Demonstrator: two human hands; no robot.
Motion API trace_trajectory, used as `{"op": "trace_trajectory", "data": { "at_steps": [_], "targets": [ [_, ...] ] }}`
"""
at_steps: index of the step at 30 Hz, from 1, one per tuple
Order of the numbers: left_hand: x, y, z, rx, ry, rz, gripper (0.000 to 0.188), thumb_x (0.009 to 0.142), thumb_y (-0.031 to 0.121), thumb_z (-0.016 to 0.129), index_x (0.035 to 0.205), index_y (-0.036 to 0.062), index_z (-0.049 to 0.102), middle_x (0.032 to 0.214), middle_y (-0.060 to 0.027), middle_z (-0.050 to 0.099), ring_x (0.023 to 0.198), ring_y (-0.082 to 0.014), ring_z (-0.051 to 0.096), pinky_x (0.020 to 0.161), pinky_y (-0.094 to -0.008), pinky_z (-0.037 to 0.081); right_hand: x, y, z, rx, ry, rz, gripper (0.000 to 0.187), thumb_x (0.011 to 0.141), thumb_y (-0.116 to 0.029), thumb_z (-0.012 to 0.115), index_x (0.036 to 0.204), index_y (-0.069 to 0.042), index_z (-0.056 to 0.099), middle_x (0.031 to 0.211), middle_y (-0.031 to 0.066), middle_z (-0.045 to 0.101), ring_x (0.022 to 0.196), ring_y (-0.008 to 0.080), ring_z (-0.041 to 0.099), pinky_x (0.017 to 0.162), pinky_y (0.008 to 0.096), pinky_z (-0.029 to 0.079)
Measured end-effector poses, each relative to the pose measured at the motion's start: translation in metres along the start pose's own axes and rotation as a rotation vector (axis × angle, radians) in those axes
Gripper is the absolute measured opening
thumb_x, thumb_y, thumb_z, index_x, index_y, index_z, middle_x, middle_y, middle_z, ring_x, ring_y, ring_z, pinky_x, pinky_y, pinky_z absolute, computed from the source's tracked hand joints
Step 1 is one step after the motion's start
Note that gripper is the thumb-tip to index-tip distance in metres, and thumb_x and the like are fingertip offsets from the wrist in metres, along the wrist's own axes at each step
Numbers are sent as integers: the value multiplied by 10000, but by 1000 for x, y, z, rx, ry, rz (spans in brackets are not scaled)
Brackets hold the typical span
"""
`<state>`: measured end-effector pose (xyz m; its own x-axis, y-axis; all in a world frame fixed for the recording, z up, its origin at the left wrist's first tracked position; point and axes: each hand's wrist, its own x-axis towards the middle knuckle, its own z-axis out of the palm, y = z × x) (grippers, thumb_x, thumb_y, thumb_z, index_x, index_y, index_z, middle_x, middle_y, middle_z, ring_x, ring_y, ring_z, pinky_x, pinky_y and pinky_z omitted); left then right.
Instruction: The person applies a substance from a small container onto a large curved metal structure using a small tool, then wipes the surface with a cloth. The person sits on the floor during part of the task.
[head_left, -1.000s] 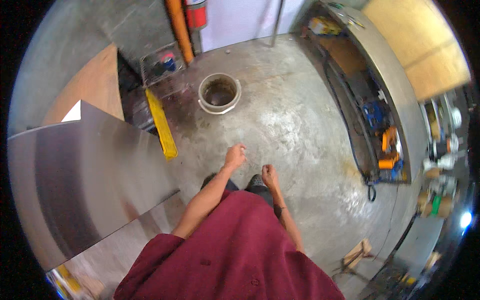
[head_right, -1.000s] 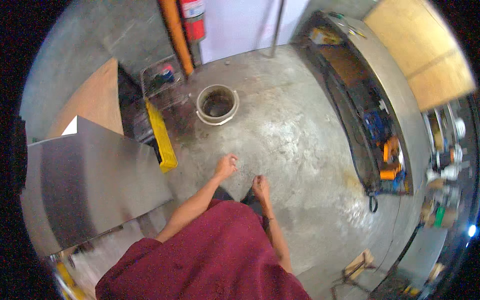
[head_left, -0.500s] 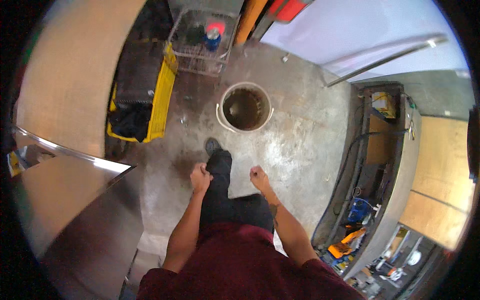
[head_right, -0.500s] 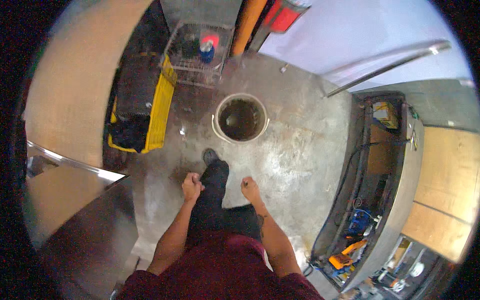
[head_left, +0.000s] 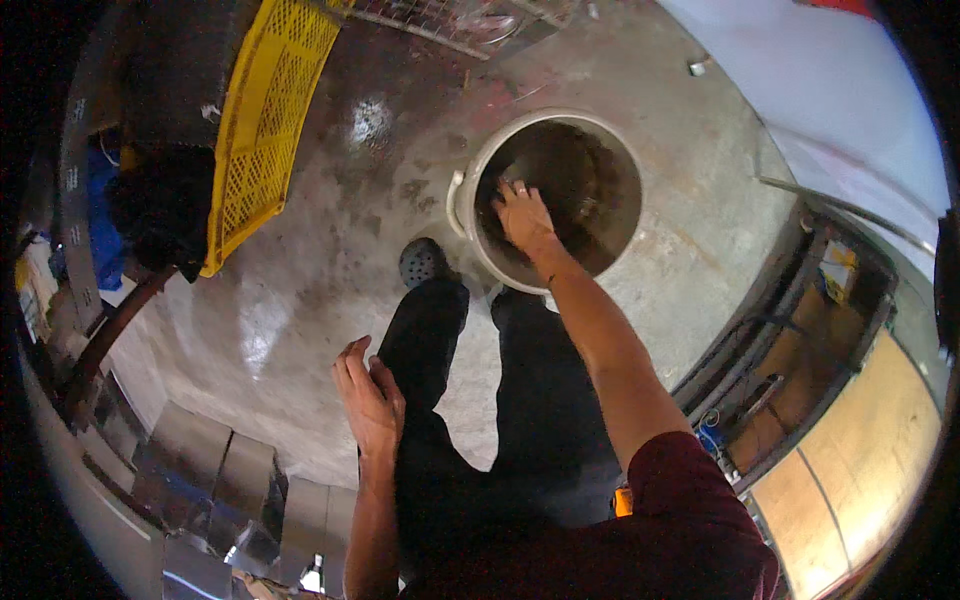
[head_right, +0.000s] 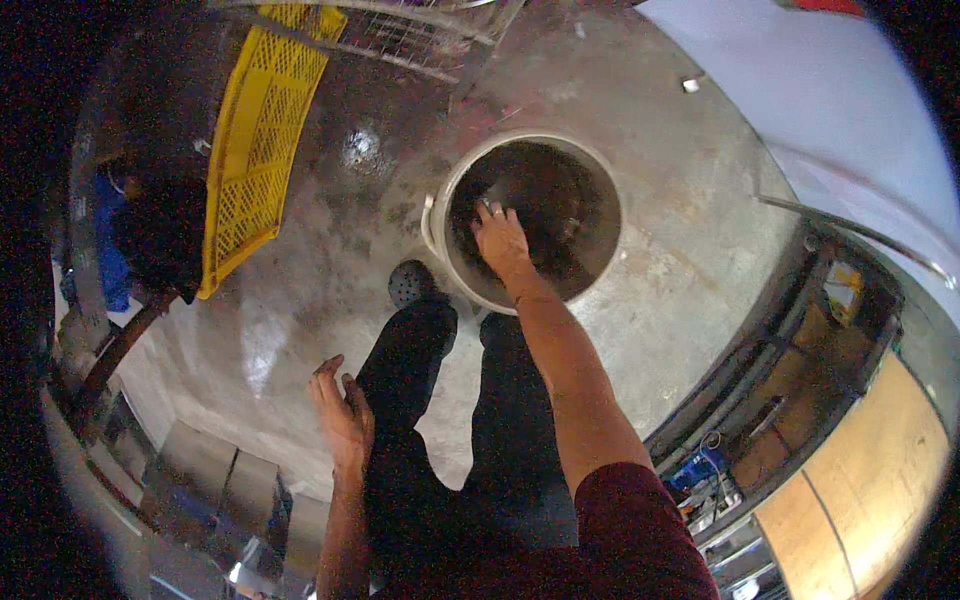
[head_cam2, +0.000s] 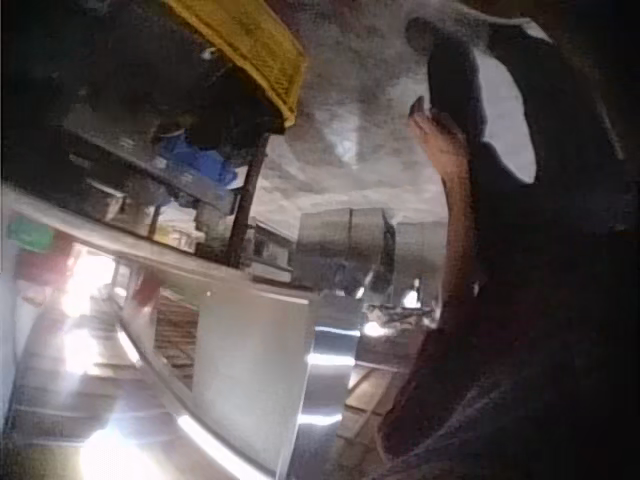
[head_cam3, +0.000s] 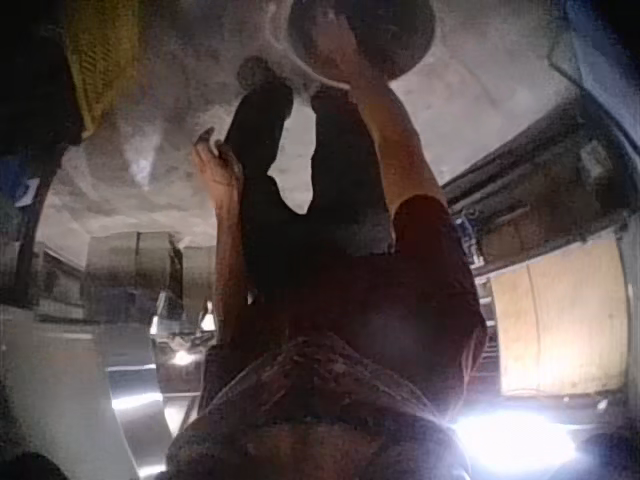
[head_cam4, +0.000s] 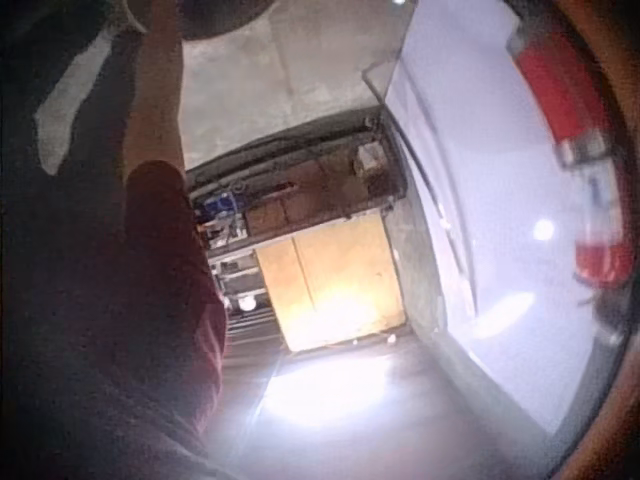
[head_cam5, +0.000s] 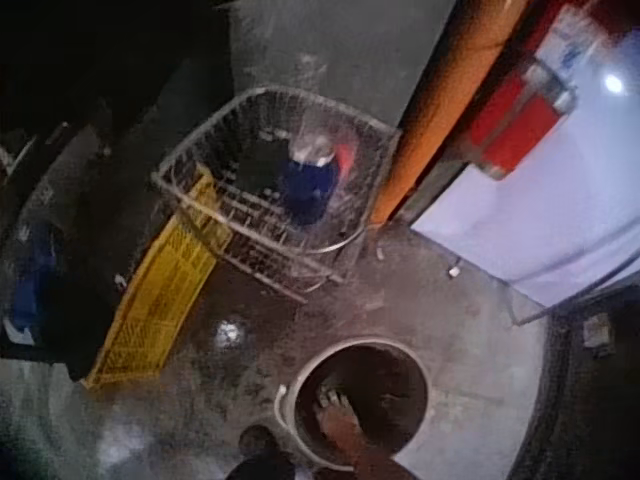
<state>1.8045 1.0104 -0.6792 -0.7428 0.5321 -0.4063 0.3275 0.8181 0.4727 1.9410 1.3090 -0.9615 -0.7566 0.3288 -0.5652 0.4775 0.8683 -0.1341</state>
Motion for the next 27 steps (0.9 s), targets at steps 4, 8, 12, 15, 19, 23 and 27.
{"op": "trace_trajectory", "data": {
  "at_steps": [4,8,12,15,19,23,27],
  "targets": [
    [2,21,-3,35,9,-52,306,1015,-43,586,1319,-9,604,1273,-227,660,1183,-439,602,1026,-516,485,37,33,44,-216,-156,-10,447,1052,-269,585,1466,-121,668,1614,162,528,1515,367,444,1232,548,372],
    [-4,36,2,37,14,-56,294,1001,-51,596,1290,-3,616,1247,-213,670,1157,-438,611,1010,-511,497,21,59,48,106,-112,267,520,970,-351,746,1380,-33,705,1272,186,742,1199,353,707,1053,512,530],
    [-20,46,16,-17,0,-96,275,995,-50,605,1263,6,623,1229,-213,674,1131,-438,621,981,-508,512,-31,85,21,825,-149,479,422,954,-235,780,1300,1,723,1047,149,778,960,252,762,836,435,611],
    [-44,53,27,-107,-6,-128,271,987,-60,606,1249,7,624,1215,-223,675,1108,-436,630,947,-514,525,-70,89,6,1198,-6,535,372,960,-123,733,1307,8,703,1013,98,751,908,190,730,825,390,617],
    [-82,61,39,-221,55,-144,306,973,-103,578,1256,5,623,1211,-227,678,1102,-402,663,943,-496,549,-110,76,-38,1825,169,763,496,949,-159,745,1404,-82,565,1319,67,638,1102,245,677,900,478,620],
    [-127,69,30,-505,51,-314,277,1028,-78,557,1287,7,608,1217,-179,687,1084,-292,698,952,-418,565,-146,75,-114,2163,111,848,480,972,-66,715,1410,-110,525,1501,95,518,1301,255,584,1018,516,610],
    [-191,73,4,-694,70,-529,247,1098,72,562,1341,28,573,1167,-137,704,1027,-219,691,901,-372,579,-159,69,-166,2063,36,797,499,971,-153,800,1414,-180,572,1408,27,625,1285,217,590,885,443,628]
  ]
}}
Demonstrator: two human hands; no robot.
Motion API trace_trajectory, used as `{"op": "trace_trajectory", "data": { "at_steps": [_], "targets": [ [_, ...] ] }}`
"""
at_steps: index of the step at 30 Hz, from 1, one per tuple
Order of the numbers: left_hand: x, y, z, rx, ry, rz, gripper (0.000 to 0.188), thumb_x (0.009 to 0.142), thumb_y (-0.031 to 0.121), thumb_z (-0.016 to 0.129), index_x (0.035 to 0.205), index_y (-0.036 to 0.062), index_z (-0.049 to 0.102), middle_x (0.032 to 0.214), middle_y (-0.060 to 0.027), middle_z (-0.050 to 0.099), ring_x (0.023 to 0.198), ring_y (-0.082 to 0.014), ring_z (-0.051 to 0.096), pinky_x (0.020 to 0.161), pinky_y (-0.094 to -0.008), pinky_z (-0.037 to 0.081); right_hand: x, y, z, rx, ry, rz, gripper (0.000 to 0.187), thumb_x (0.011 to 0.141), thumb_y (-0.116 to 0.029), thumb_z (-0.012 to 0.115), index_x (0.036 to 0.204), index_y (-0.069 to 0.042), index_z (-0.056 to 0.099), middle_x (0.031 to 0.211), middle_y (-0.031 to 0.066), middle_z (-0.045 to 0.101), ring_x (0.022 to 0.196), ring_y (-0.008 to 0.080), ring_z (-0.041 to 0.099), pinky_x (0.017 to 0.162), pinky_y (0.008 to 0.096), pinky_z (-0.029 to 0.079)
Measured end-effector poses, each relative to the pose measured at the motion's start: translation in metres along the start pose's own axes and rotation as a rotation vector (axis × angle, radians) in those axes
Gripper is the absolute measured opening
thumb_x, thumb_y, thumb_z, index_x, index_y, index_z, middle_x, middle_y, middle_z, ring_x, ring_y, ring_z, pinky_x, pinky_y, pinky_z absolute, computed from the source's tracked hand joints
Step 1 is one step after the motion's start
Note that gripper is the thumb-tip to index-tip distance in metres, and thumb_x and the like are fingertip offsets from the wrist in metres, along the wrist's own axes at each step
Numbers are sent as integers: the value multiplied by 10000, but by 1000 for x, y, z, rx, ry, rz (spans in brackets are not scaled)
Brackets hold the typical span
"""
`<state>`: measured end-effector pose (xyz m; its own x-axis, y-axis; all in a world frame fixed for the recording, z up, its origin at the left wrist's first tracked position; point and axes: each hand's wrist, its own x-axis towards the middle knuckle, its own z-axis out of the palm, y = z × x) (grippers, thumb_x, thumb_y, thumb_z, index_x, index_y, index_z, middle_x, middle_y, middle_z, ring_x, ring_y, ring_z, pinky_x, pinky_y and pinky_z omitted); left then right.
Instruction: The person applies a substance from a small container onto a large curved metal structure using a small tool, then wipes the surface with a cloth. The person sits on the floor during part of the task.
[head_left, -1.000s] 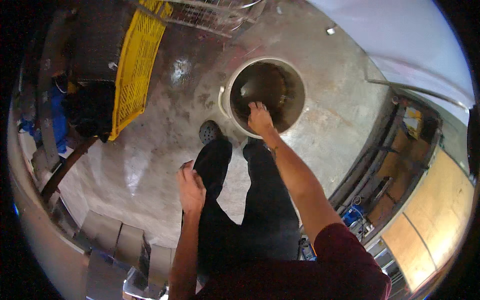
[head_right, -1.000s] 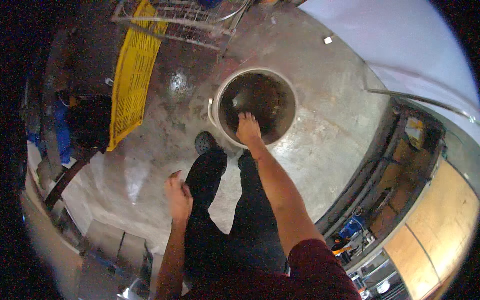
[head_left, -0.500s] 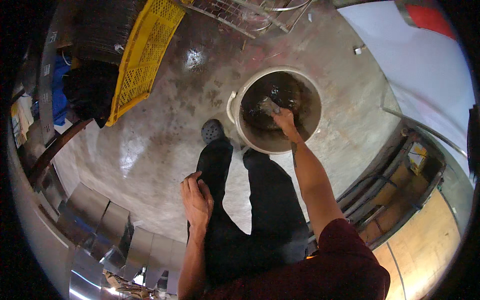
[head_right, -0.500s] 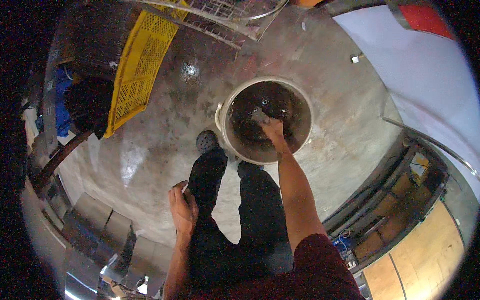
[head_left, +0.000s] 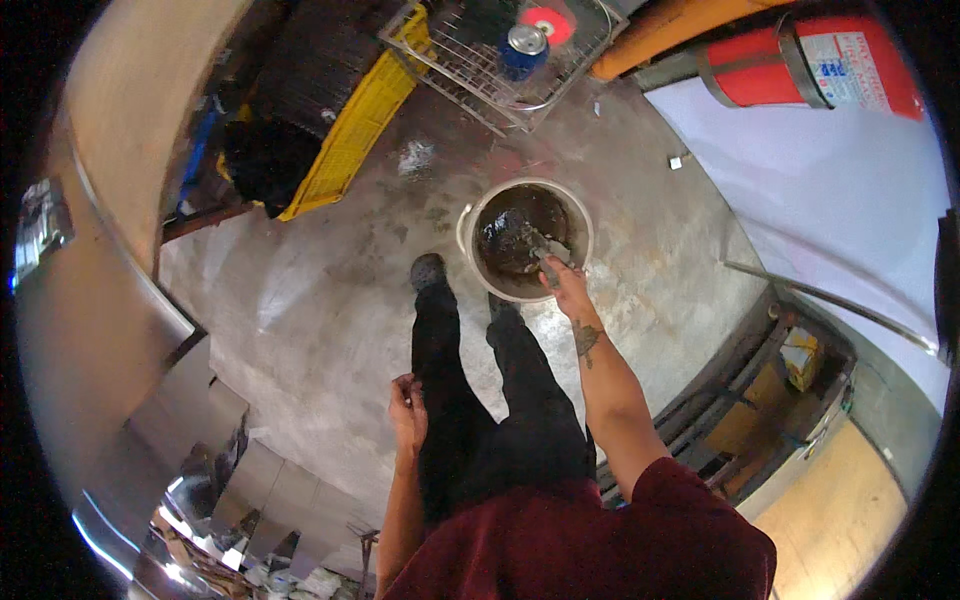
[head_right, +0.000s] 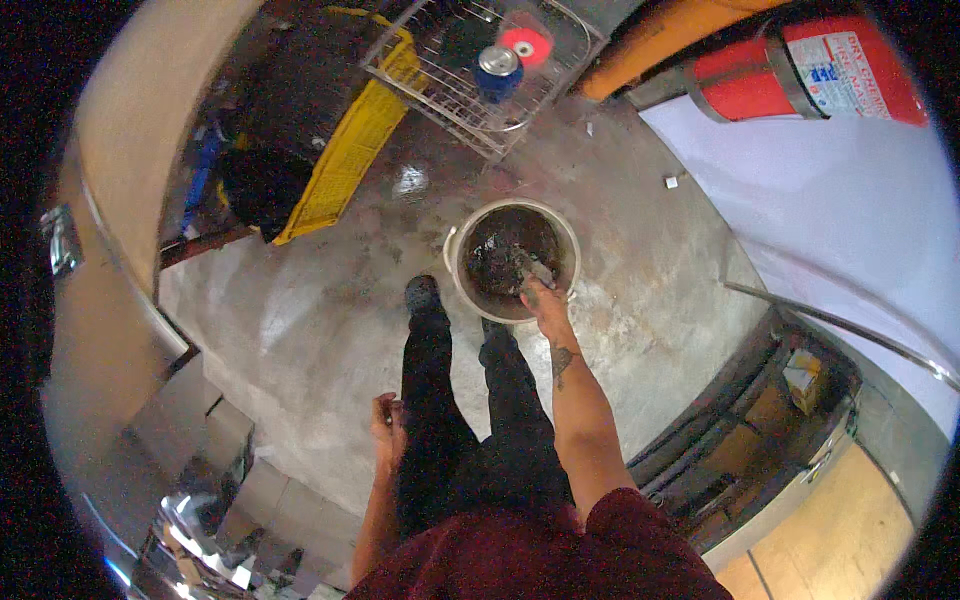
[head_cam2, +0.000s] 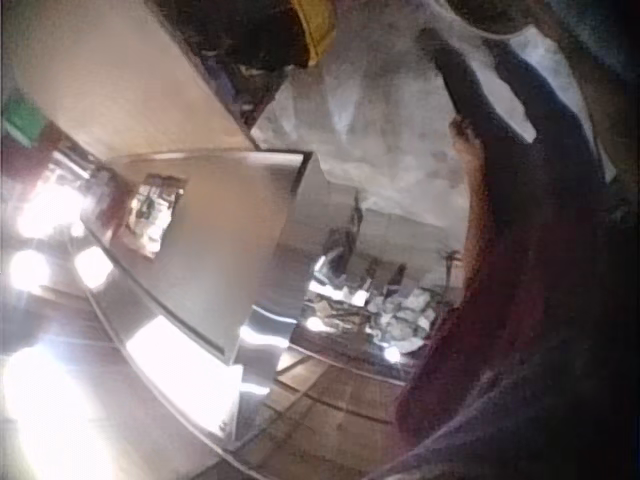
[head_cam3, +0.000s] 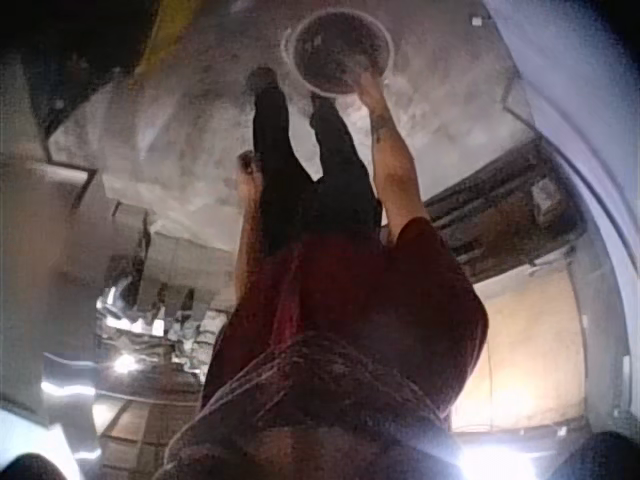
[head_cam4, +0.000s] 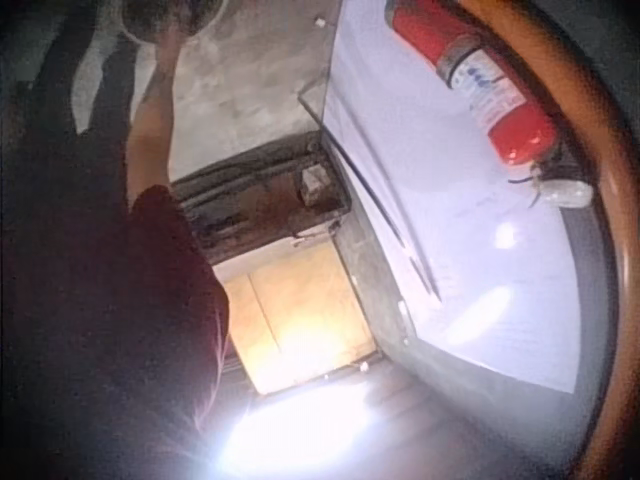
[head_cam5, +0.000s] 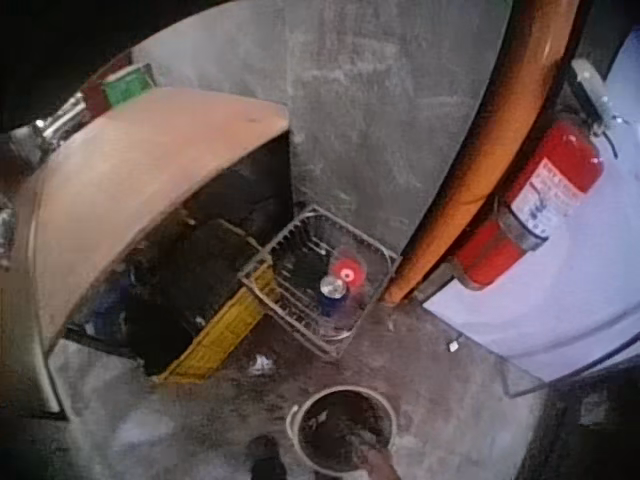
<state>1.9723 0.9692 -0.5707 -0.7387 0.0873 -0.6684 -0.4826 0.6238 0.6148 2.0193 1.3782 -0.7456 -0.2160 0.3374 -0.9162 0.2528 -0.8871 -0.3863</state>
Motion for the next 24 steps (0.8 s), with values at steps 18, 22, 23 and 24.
{"op": "trace_trajectory", "data": {
  "at_steps": [18,22,23,24],
  "targets": [
    [-297,-83,-70,-388,287,-512,298,1121,153,530,1397,54,473,1064,-185,731,824,-240,728,733,-383,615,-105,-86,24,-97,-153,-69,284,1019,-150,754,1271,-137,625,1250,92,652,897,205,663,782,393,611],
    [-322,-99,-65,-447,307,-478,322,1121,157,541,1413,44,466,1067,-208,735,829,-263,740,726,-396,621,-128,-96,30,-62,-107,-42,269,1060,-325,711,1234,-130,644,1075,56,669,755,184,641,695,346,584],
    [-330,-102,-64,-452,301,-477,328,1120,155,544,1418,43,465,1066,-210,736,833,-266,743,722,-397,622,-131,-95,33,-84,-110,-91,266,1065,-349,696,1198,-124,648,1006,44,666,719,177,630,663,337,568],
    [-337,-106,-64,-448,310,-554,335,1118,152,547,1424,42,465,1064,-213,737,838,-270,746,717,-399,623,-135,-95,35,-126,-62,-111,273,1069,-373,682,1163,-118,651,938,33,662,682,171,619,632,327,553]
  ]
}}
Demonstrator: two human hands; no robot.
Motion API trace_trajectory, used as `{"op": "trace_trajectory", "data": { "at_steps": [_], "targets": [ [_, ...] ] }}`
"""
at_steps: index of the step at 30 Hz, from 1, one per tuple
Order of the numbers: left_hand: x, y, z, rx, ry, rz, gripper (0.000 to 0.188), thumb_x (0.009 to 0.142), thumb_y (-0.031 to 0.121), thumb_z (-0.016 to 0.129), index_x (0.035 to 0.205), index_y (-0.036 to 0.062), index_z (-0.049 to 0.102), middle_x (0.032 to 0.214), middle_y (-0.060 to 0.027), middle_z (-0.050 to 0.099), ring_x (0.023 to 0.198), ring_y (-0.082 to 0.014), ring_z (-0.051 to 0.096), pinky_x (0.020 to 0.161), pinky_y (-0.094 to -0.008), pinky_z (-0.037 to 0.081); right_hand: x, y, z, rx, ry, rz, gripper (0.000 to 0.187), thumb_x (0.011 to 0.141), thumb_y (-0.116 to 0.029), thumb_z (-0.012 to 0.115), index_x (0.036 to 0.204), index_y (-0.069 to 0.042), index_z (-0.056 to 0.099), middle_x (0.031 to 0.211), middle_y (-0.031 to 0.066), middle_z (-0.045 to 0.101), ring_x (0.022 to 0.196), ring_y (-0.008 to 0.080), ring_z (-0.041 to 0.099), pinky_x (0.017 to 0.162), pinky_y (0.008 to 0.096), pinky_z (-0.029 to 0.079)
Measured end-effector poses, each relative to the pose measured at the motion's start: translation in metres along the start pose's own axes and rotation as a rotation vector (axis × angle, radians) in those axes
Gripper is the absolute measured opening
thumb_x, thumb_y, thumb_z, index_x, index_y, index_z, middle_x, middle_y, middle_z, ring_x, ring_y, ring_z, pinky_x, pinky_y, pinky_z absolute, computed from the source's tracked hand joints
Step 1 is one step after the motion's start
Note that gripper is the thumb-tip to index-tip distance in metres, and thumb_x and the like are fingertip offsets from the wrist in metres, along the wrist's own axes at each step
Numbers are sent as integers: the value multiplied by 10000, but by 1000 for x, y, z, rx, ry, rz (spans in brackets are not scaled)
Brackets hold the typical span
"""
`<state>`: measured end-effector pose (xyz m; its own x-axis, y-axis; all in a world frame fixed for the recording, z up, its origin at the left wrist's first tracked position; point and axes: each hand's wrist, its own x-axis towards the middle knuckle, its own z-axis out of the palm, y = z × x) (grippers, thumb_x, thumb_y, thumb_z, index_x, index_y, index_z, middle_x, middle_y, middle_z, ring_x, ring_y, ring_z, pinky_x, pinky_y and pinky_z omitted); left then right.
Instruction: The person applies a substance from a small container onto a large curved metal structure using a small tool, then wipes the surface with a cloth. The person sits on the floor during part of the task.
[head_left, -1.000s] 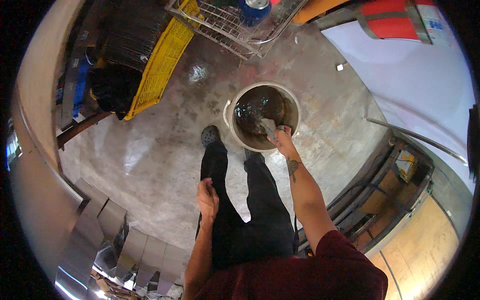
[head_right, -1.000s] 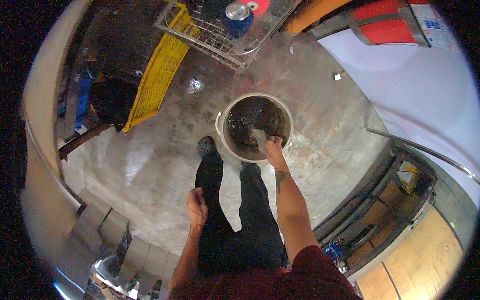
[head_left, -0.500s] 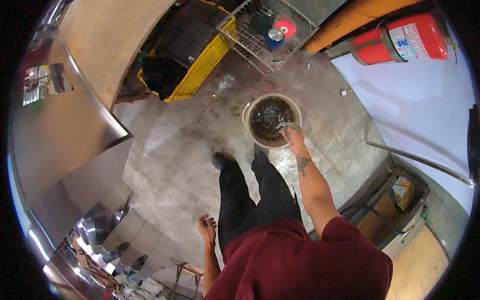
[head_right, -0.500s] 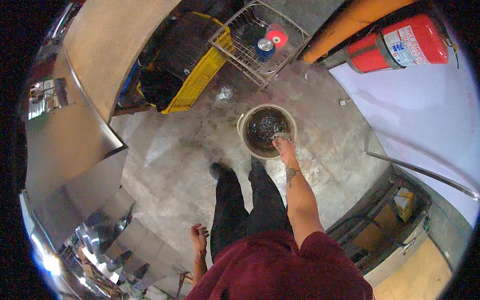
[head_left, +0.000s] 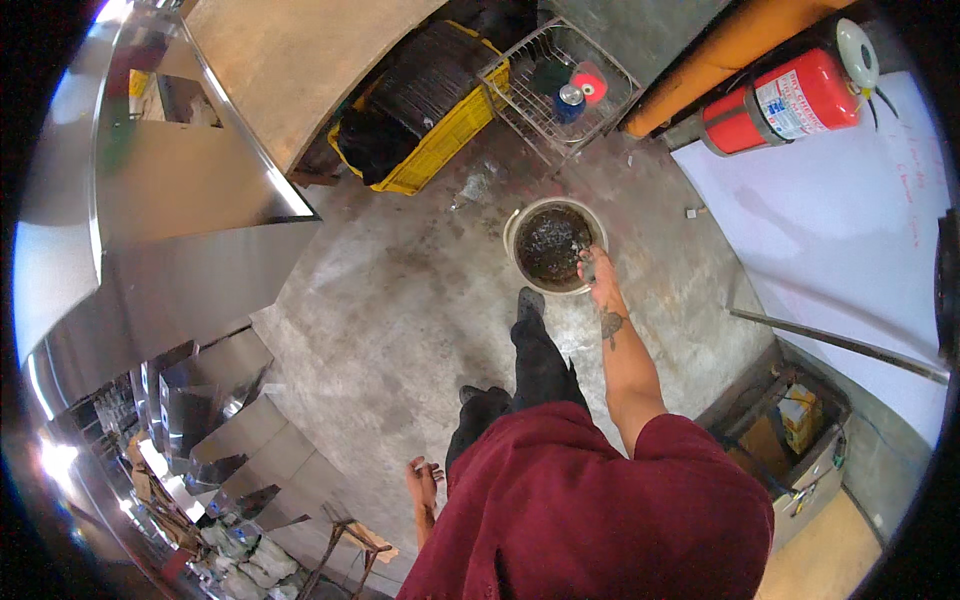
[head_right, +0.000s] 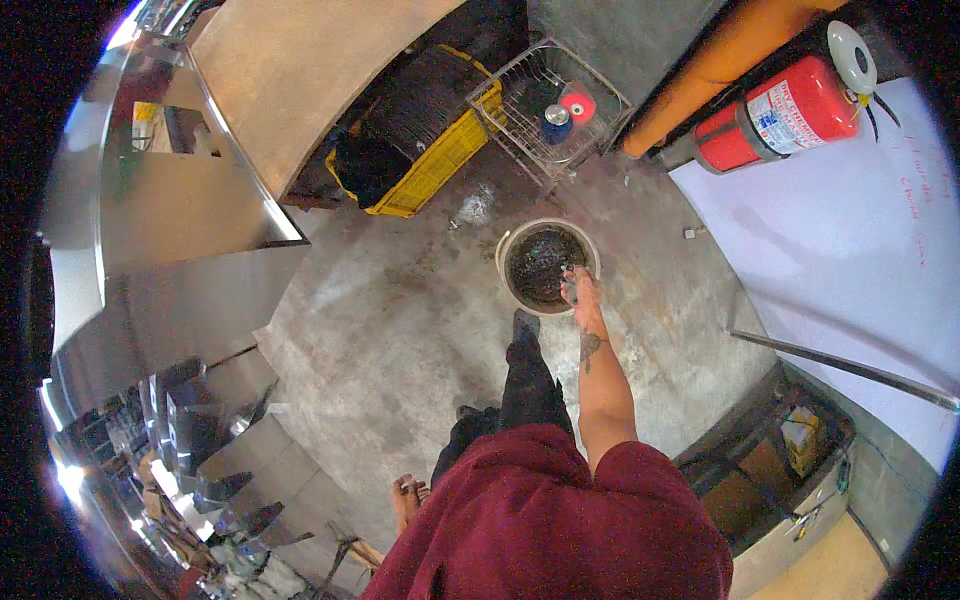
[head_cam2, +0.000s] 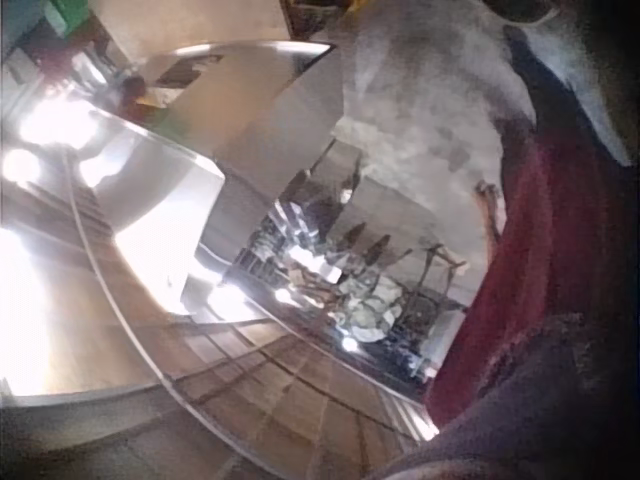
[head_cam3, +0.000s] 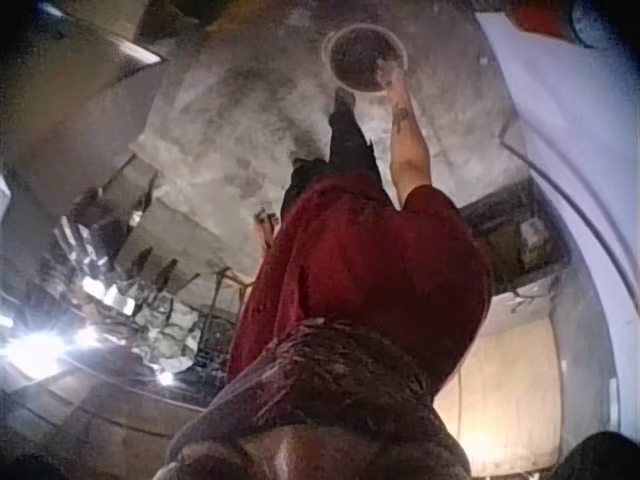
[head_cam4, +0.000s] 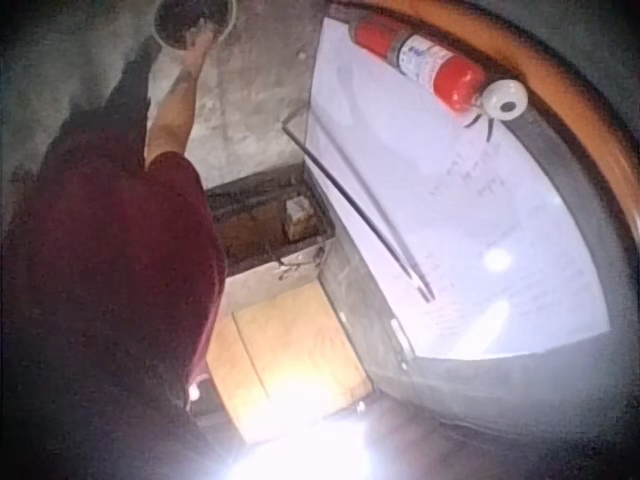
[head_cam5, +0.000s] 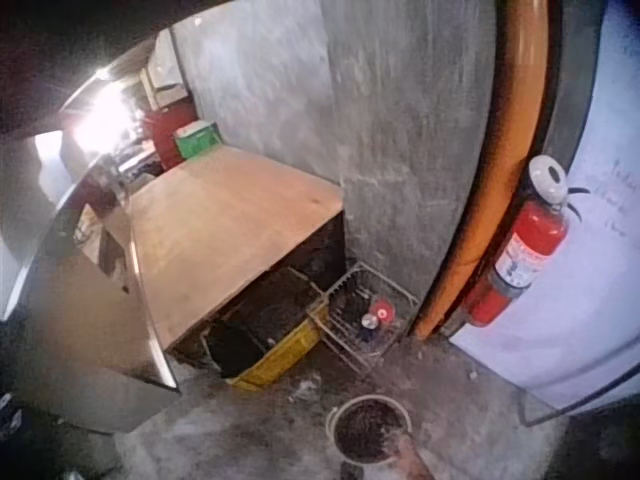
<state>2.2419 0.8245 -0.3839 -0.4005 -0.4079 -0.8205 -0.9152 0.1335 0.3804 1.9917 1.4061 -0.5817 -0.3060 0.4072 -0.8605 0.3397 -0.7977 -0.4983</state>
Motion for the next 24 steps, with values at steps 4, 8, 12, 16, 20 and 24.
{"op": "trace_trajectory", "data": {
  "at_steps": [4,8,12,16,20,24],
  "targets": [
    [-11,-32,-18,129,15,31,331,1094,120,611,1403,46,520,1042,-189,743,871,-247,747,733,-403,621,-19,-12,10,6,-11,-241,212,1058,-261,717,1072,-60,653,763,11,624,616,144,599,524,298,489],
    [-5,-68,-40,134,-28,133,224,1076,93,646,1297,63,629,1005,-104,738,894,-184,719,774,-379,599,-63,-47,25,-6,-57,-457,221,1057,-226,709,941,-63,616,711,12,598,585,119,576,481,290,418],
    [33,-90,-50,-3,-151,204,262,1047,191,722,1257,48,659,1034,-102,749,965,-217,731,827,-383,602,-119,-82,39,30,-51,-604,253,1056,-199,695,876,-63,580,666,-3,562,542,96,522,469,270,371],
    [69,-78,-64,381,-84,249,299,1046,248,732,1246,35,668,1062,-101,751,941,-224,730,817,-389,604,-156,-105,44,61,-69,-739,242,1043,-182,684,867,-57,574,660,-10,550,521,83,480,467,272,352],
    [86,-52,-67,214,-77,289,287,1055,244,721,1231,21,680,1043,-94,754,912,-209,722,805,-373,595,-155,-107,51,-34,-20,-801,278,1040,-203,679,823,-80,556,648,-11,542,510,87,464,462,284,351],
    [99,-53,-86,240,-36,282,267,1058,238,712,1200,12,697,1035,-98,756,911,-186,718,801,-354,588,-138,-100,55,12,37,-842,320,1033,-211,680,765,-112,534,617,-2,523,484,106,464,445,300,346]
  ]
}}
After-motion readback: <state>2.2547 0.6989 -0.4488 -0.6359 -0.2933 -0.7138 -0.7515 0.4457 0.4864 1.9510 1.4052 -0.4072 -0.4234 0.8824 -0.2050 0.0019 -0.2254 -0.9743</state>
